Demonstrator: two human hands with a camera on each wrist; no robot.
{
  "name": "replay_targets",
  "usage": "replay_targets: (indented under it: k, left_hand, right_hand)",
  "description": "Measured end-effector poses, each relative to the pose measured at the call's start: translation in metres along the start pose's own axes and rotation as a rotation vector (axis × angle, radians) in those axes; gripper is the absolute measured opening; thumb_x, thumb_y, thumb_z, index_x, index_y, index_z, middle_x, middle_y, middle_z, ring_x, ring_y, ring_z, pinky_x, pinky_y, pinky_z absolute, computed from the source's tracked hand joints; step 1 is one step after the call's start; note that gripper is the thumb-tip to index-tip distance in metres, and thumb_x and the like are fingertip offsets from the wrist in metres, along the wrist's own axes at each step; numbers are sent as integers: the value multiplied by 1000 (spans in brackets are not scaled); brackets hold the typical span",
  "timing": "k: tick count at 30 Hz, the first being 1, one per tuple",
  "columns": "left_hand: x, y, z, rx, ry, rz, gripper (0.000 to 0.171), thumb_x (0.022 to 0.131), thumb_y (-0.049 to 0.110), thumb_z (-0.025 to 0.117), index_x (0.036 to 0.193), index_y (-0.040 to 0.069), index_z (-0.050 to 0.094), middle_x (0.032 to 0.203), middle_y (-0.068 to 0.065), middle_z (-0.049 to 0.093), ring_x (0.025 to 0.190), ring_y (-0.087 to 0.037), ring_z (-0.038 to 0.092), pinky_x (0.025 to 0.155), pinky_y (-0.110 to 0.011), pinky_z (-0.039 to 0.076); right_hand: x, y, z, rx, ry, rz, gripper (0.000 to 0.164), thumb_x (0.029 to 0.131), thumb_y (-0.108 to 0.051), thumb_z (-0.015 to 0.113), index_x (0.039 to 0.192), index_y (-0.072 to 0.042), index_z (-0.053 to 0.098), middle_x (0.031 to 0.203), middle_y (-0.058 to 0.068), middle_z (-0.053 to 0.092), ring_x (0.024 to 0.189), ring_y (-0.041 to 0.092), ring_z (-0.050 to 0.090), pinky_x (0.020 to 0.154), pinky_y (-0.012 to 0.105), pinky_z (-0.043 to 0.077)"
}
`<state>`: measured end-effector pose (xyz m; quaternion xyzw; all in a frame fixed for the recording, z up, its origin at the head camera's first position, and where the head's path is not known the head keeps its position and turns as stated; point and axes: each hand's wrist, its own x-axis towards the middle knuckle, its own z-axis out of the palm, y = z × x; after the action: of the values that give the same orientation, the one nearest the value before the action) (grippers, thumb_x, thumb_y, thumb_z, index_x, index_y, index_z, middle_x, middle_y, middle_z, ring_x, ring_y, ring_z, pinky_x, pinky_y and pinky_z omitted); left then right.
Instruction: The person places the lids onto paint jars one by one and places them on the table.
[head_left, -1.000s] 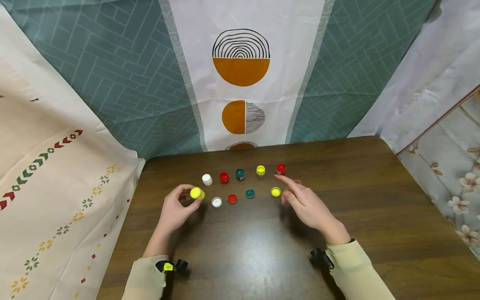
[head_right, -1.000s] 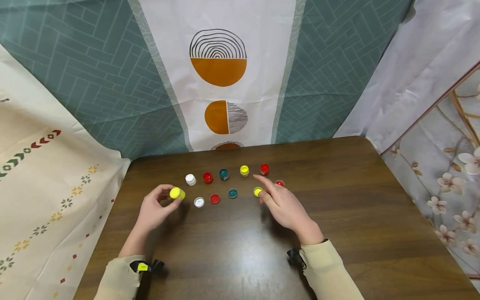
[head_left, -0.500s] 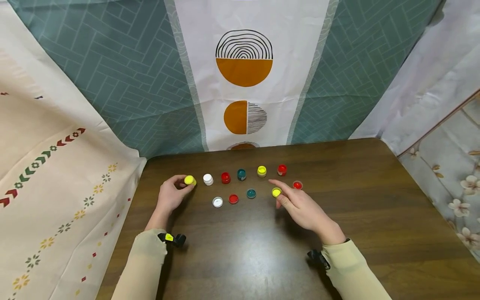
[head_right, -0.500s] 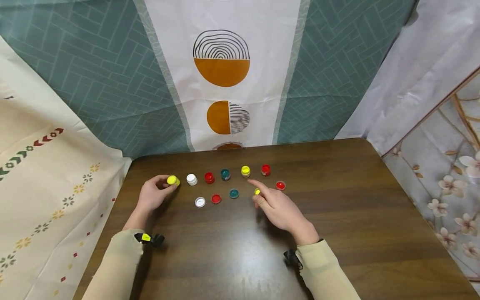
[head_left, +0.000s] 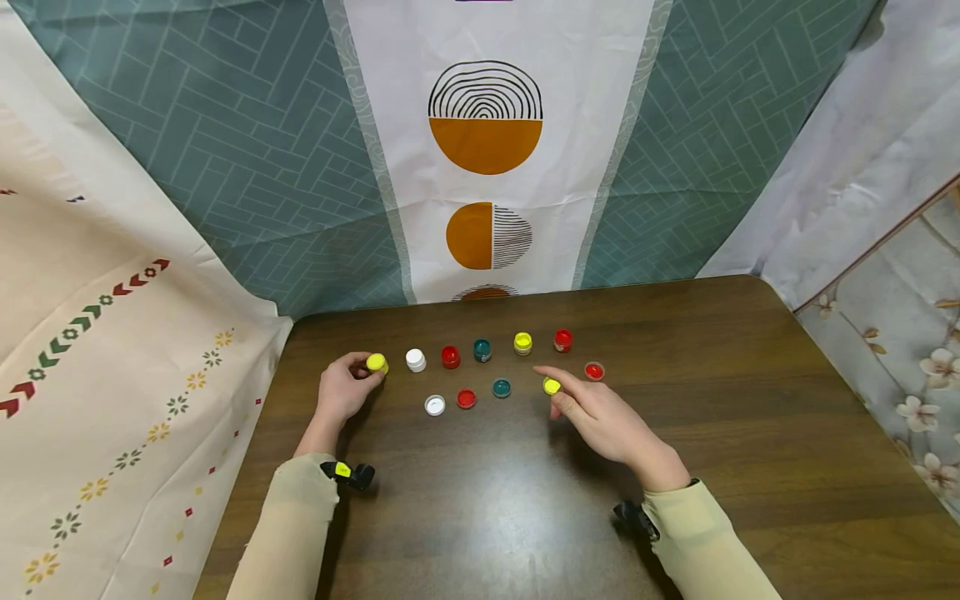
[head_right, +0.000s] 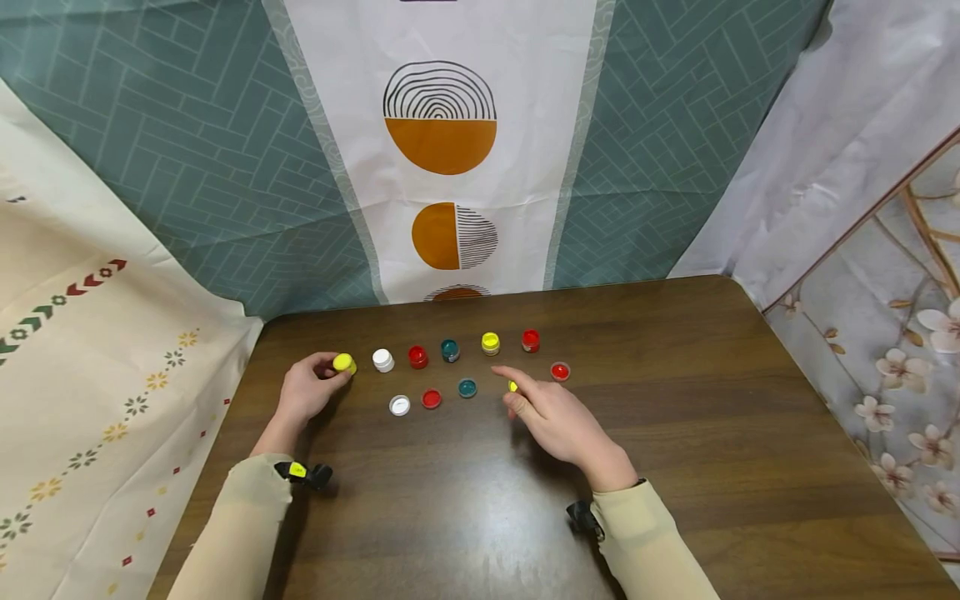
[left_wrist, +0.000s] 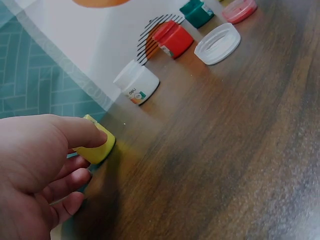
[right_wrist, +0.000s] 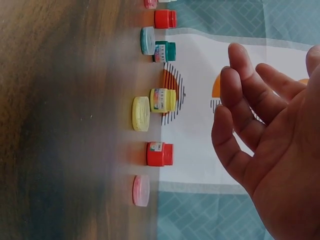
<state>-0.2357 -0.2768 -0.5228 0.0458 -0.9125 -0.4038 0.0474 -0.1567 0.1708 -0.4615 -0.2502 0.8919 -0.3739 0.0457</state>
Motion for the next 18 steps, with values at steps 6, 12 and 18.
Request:
replay_targets:
  k: [6,12,18]
  left_hand:
    - [0,0,0,1,-11,-4,46,96,14,79,135,-5,66,117,-23,70,106,-35,63,93,-44,49]
    - [-2,1,0,-4,-17,-13,46,98,15,78,137,-5,66,119,-23,69,107,-35,62,93,-44,49]
    - [-3,1,-1,-31,-20,-31,48,97,15,79,139,-5,65,121,-23,68,108,-35,62,93,-41,49]
  right_hand:
    - [-1,1,0,-2,-2,-3,45,117,-33,44,161,-26,47,95,-5,72,89,19,66,88,44,50]
    - [-1,2,0,4,-2,-4,45,117,-32,43,161,-26,47,96,-3,73,92,23,68,90,46,51]
    - [0,0,0,7,-6,-4,44,117,-29,44,161,-25,48,95,-5,72,93,25,69,91,48,51]
